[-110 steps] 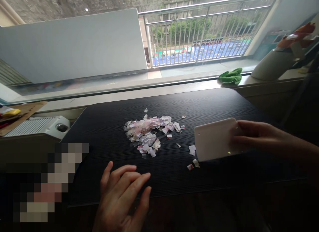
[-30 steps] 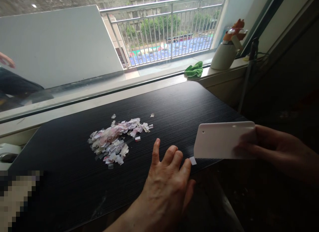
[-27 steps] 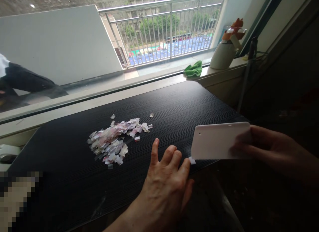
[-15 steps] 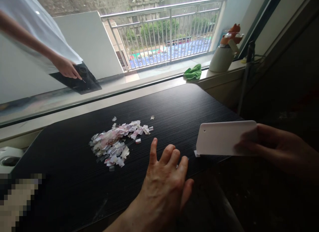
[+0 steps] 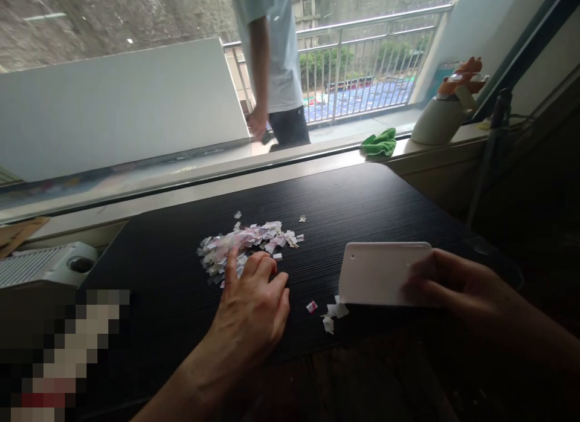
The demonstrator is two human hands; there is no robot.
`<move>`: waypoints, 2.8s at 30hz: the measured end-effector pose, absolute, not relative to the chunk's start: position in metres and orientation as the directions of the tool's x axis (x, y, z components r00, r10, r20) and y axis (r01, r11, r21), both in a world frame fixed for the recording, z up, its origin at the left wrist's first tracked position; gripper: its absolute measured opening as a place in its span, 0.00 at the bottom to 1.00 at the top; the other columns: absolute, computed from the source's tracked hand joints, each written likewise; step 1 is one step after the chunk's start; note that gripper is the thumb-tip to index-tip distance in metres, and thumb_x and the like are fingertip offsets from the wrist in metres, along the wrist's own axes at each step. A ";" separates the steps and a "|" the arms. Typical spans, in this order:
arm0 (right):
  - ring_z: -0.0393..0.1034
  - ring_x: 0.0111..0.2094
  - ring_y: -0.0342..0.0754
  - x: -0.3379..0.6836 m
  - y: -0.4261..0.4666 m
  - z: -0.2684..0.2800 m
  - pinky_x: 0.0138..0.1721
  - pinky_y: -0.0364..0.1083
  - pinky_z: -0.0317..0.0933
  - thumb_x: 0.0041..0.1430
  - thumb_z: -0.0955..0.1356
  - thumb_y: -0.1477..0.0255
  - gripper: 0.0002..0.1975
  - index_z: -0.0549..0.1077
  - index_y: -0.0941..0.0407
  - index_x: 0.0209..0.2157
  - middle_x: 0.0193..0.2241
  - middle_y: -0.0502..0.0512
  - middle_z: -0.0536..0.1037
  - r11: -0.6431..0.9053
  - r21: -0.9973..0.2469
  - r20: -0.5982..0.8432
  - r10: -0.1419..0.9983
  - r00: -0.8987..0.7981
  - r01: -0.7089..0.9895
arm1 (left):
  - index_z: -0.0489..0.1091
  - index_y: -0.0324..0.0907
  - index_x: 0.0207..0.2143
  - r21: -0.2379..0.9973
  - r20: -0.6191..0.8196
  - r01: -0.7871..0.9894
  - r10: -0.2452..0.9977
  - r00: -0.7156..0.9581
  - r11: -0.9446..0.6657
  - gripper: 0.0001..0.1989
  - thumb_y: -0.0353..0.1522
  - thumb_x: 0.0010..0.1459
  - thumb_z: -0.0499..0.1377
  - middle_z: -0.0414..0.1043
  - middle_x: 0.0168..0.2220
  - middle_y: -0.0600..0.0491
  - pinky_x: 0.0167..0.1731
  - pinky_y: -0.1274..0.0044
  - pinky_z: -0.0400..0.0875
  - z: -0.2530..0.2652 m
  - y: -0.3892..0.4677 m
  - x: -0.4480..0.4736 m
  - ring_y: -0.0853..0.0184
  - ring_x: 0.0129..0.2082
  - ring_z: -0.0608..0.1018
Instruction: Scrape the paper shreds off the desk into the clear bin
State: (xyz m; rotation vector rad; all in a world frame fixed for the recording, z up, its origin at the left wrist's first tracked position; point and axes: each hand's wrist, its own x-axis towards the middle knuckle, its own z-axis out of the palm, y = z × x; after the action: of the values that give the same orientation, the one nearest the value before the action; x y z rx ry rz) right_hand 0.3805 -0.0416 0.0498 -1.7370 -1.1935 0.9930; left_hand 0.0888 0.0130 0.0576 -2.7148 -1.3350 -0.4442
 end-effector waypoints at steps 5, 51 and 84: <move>0.72 0.29 0.51 0.378 -0.036 0.060 0.29 0.45 0.67 0.39 0.73 0.51 0.20 0.74 0.53 0.27 0.27 0.52 0.78 -0.261 -0.906 -0.183 0.952 0.246 0.335 | 0.74 0.43 0.39 0.131 0.423 0.780 0.746 0.514 -0.612 0.10 0.30 0.60 0.53 0.72 0.37 0.51 0.60 0.51 0.48 0.054 -0.002 0.070 0.60 0.46 0.71; 0.76 0.36 0.54 0.411 -0.010 0.046 0.35 0.48 0.71 0.42 0.74 0.55 0.20 0.76 0.55 0.32 0.32 0.55 0.81 -0.257 -0.884 -0.251 0.966 0.068 0.391 | 0.72 0.42 0.41 0.180 0.507 0.602 0.598 0.621 -0.778 0.10 0.35 0.59 0.57 0.72 0.35 0.53 0.64 0.57 0.41 0.017 -0.034 0.105 0.63 0.47 0.71; 0.75 0.35 0.52 0.385 -0.016 0.048 0.35 0.46 0.70 0.45 0.73 0.56 0.18 0.75 0.56 0.32 0.30 0.54 0.80 -0.172 -0.906 -0.201 0.979 -0.036 0.387 | 0.72 0.41 0.42 0.163 0.491 0.581 0.576 0.653 -0.798 0.10 0.34 0.60 0.56 0.72 0.34 0.53 0.65 0.57 0.40 0.021 -0.039 0.107 0.64 0.46 0.71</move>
State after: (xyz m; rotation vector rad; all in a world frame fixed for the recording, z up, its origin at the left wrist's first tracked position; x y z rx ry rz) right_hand 0.3851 -0.0158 0.0479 -1.6115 -1.4588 1.1987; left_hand 0.1070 -0.0390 0.0210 -2.8482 -0.9967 -0.8419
